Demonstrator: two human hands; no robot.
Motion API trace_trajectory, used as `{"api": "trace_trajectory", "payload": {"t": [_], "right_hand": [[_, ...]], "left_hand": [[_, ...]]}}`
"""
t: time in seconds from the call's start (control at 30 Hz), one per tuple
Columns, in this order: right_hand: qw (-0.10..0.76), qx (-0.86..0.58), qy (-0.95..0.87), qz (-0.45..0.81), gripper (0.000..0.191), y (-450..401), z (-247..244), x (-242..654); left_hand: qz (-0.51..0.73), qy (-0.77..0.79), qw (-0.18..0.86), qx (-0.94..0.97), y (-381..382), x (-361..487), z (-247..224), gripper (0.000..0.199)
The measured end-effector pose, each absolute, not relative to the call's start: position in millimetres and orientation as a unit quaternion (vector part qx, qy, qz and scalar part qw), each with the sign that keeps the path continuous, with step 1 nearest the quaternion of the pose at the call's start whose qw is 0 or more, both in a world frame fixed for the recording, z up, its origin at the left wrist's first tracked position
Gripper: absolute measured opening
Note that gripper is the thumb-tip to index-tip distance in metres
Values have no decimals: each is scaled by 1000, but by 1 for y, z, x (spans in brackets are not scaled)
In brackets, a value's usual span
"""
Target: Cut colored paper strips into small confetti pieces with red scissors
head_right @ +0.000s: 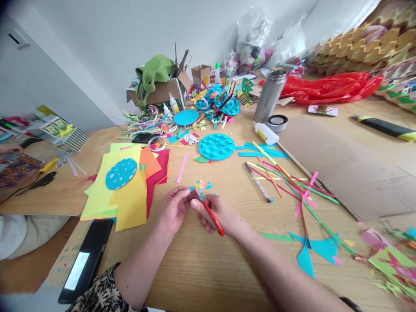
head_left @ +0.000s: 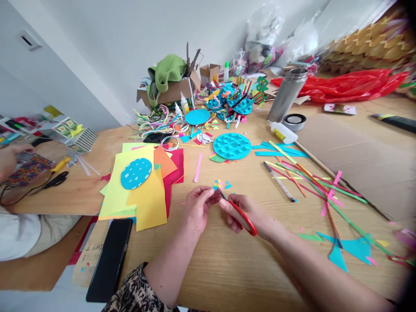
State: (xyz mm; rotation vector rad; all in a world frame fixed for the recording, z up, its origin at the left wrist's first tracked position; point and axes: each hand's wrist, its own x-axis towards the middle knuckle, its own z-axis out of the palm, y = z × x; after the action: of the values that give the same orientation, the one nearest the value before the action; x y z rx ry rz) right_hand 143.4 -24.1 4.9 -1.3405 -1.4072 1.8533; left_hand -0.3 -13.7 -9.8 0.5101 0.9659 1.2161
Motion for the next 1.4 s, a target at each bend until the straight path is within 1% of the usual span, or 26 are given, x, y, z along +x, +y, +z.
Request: {"api": "trace_trajectory", "payload": {"t": [0.13,0.27,0.53,0.9,1.4], "right_hand": [[256,-498,-491,667,44,-28,-1,137],[267,-498,-481,670,44,-30,-6,133],[288,-504,-480,658,44,-31,-7,130],[304,-494,-479,659,43,-31,-11,130],[297,-519,-472,647,45,-31,-15,128]], "left_hand": [[572,434,661,216,-17,5,-11,10],[587,438,648,211,-22,10,-13,9],[581,438,659,189,-28,16,-14,13],[572,450,658,193,-29,17,-12,16],[578,453,656,175,-29,19,-11,15]]}}
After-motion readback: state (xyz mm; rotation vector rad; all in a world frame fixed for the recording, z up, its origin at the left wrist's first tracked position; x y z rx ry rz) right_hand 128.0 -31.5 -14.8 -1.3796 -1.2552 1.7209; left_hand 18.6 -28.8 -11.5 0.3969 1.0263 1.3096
